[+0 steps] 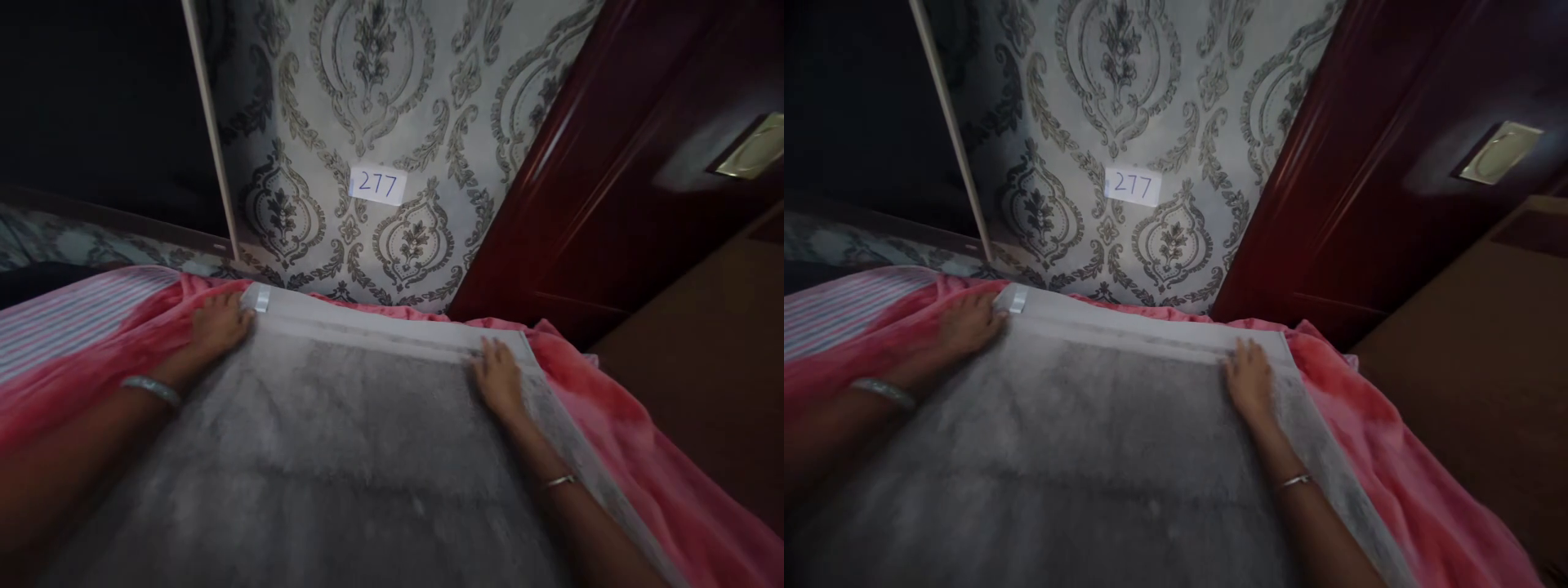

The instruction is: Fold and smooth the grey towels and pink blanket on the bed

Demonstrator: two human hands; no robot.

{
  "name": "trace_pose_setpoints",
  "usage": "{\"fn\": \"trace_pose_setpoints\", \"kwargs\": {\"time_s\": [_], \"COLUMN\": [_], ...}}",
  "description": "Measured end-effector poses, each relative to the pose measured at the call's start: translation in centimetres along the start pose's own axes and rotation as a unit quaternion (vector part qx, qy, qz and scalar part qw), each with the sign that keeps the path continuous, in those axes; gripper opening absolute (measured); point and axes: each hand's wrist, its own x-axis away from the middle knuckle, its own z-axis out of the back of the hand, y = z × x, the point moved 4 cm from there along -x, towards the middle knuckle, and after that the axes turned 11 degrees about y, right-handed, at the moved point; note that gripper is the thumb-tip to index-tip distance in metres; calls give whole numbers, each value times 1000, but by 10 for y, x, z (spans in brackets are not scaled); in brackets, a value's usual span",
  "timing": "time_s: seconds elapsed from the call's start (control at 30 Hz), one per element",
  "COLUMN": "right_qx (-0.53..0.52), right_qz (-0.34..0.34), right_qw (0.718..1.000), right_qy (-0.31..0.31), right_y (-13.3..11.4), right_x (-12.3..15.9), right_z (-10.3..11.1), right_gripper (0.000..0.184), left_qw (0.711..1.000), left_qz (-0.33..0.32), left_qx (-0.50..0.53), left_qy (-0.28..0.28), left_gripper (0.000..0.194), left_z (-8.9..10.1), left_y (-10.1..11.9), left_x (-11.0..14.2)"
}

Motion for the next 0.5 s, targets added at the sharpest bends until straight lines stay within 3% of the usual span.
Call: {"fn": "trace_pose_setpoints", "kwargs": {"time_s": [0.07,0.17,0.27,0.37,0.43,0.5], "right_qx": [-49,-108,-110,-70,-1,75], "right_qz": [84,206,242,198,124,44], "right_qw": [994,962,945,960,977,986], "right_qy": [-57,-144,-192,-185,-172,-145], "right_y": [-59,-132,-157,-119,-62,9], "right_x": [34,79,93,81,74,78], "right_z": [-2,-4,-1,7,14,27], "right_gripper": [62,61,61,61,60,58], "left_qw": [993,961,943,947,959,973], "left_qz": [-115,-256,-304,-293,-260,-208], "left_qx": [15,80,106,80,36,-7], "left_qy": [7,-63,-90,-99,-103,-101], "left_gripper": [65,64,64,65,65,65], "left_z": [-3,-20,-29,-23,-13,-1], "left_y": [27,60,73,65,43,7], "left_x": [37,103,144,149,142,135]}}
